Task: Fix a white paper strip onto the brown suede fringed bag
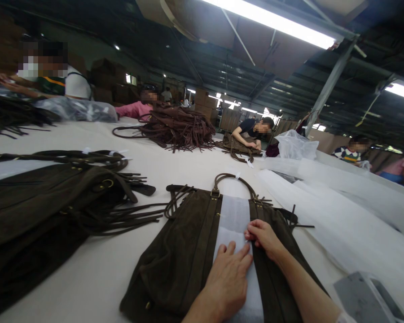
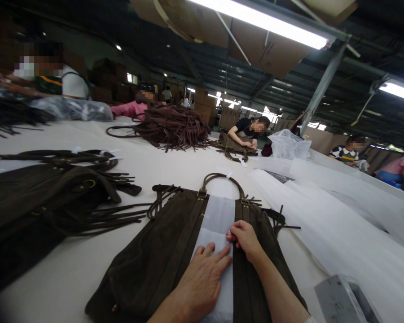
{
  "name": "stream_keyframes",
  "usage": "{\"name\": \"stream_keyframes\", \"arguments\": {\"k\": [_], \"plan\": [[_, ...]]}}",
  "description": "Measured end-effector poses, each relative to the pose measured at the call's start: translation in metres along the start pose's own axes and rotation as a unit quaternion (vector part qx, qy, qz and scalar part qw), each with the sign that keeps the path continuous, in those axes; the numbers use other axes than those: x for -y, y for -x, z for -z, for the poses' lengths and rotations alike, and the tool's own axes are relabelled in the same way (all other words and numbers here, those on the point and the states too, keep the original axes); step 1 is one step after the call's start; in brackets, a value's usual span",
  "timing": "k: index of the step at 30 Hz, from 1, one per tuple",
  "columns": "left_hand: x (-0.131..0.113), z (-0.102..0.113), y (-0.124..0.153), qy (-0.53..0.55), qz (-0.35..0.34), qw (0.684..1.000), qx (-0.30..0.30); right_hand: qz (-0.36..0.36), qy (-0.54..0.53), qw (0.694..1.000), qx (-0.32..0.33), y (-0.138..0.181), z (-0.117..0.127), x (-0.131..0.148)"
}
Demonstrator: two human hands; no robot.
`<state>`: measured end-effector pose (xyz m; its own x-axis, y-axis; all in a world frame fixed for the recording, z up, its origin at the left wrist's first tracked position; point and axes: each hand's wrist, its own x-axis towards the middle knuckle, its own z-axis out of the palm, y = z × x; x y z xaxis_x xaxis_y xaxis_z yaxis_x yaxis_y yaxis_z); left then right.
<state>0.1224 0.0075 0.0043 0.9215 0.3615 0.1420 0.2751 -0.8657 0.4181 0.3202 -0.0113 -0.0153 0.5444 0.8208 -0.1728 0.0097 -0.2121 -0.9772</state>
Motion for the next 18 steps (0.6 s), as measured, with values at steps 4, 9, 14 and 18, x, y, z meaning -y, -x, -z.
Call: {"name": "stream_keyframes", "arguments": {"k": [4, 9, 14, 18], "plan": [[0.000, 0.001, -0.001, 0.000, 0.000, 1.000, -0.007, 0.027, 0.021, 0.999, 0.006, -0.001, 0.000, -0.001], [-0.002, 0.005, -0.001, 0.000, 0.003, 1.000, 0.010, 0.078, 0.066, 0.995, -0.002, -0.004, -0.002, -0.002], [-0.002, 0.005, 0.001, 0.004, 0.001, 1.000, 0.008, 0.171, 0.186, 0.966, -0.053, -0.007, -0.005, -0.001], [0.000, 0.003, 0.001, 0.017, 0.005, 1.000, 0.023, 0.210, 0.278, 0.931, -0.111, -0.014, -0.003, -0.002]]}}
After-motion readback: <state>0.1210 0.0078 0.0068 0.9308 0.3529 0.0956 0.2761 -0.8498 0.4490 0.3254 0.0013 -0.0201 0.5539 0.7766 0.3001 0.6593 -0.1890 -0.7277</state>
